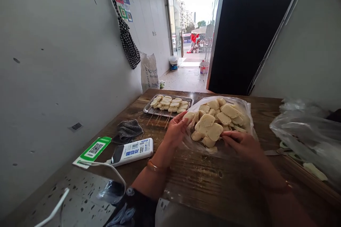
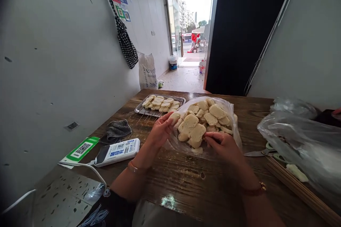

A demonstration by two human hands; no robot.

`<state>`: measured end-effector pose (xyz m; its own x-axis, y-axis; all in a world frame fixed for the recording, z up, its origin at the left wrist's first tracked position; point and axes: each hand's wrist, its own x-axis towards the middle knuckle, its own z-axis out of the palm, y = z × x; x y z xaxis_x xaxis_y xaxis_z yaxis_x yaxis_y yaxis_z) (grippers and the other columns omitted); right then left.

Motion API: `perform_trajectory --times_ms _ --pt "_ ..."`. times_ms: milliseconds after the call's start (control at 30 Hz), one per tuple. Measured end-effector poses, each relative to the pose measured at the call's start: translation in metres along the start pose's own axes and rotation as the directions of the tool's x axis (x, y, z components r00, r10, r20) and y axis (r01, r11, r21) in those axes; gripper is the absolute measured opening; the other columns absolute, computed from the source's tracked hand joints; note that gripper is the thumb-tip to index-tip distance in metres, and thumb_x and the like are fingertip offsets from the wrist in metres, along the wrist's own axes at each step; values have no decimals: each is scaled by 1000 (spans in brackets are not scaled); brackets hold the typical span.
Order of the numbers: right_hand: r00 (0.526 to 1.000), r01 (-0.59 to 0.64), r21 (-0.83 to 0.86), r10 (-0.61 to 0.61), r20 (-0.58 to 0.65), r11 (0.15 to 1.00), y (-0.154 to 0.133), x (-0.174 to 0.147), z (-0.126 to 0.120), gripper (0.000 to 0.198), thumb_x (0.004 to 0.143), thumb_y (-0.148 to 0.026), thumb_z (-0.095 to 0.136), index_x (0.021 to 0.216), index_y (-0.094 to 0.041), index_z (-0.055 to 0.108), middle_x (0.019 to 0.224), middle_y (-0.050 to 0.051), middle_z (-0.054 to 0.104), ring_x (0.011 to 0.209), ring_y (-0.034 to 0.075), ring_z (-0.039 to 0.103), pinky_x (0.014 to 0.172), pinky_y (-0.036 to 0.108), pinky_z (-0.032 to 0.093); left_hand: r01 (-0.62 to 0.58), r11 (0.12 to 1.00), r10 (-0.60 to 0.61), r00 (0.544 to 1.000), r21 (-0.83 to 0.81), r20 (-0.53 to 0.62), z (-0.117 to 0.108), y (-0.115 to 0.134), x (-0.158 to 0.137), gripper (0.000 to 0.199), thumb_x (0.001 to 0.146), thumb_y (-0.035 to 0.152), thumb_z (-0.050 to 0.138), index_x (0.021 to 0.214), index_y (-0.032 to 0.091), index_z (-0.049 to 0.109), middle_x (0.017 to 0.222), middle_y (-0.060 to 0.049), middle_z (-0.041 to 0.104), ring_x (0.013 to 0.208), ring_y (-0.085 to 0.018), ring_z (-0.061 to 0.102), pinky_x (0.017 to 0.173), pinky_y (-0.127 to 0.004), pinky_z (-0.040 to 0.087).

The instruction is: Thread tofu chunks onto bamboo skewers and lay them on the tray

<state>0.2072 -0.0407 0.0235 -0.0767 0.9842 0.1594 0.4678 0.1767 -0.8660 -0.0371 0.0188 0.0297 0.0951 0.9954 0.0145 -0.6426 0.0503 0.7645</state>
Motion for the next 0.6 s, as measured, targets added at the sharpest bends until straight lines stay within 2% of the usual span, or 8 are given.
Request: perform_trajectory --times_ms 133,233,467,600 --pt "999 -3 -67 5 37 998 -4 -3 4 34 82 -45 59 94 -20 78 63 2 69 56 18 61 53 27 49 18 999 -18 1000 -28 -13 -5 1 -1 38 64 15 83 99 13 66 96 -7 73 86 -18 71 88 -32 54" --pt "999 -31 -77 33 32 997 -5 -5 8 35 82 -46 59 95 -20 78 64 2 70 61 19 64 58 28 51 23 998 -23 1000 -55 -14 -4 2 -5 41 64 15 83 101 14 64 93 -6 73 87 -20 72 86 -34 56" --pt "996 -90 -57 91 13 994 2 -5 12 39 83 -48 59 100 -17 76 63 2 68 47 15 55 46 26 45 57 994 -56 998 -93 15 4 2 -10 40 67 12 80 104 12 65 98 -10 73 89 -20 72 93 -36 53" --pt "997 -69 -42 70 19 997 1 -4 12 39 81 -47 61 98 -16 77 62 2 68 50 15 56 49 26 47 57 993 -56 998 -106 14 4 2 -10 40 67 11 80 104 12 65 97 -10 74 86 -19 72 90 -34 54"
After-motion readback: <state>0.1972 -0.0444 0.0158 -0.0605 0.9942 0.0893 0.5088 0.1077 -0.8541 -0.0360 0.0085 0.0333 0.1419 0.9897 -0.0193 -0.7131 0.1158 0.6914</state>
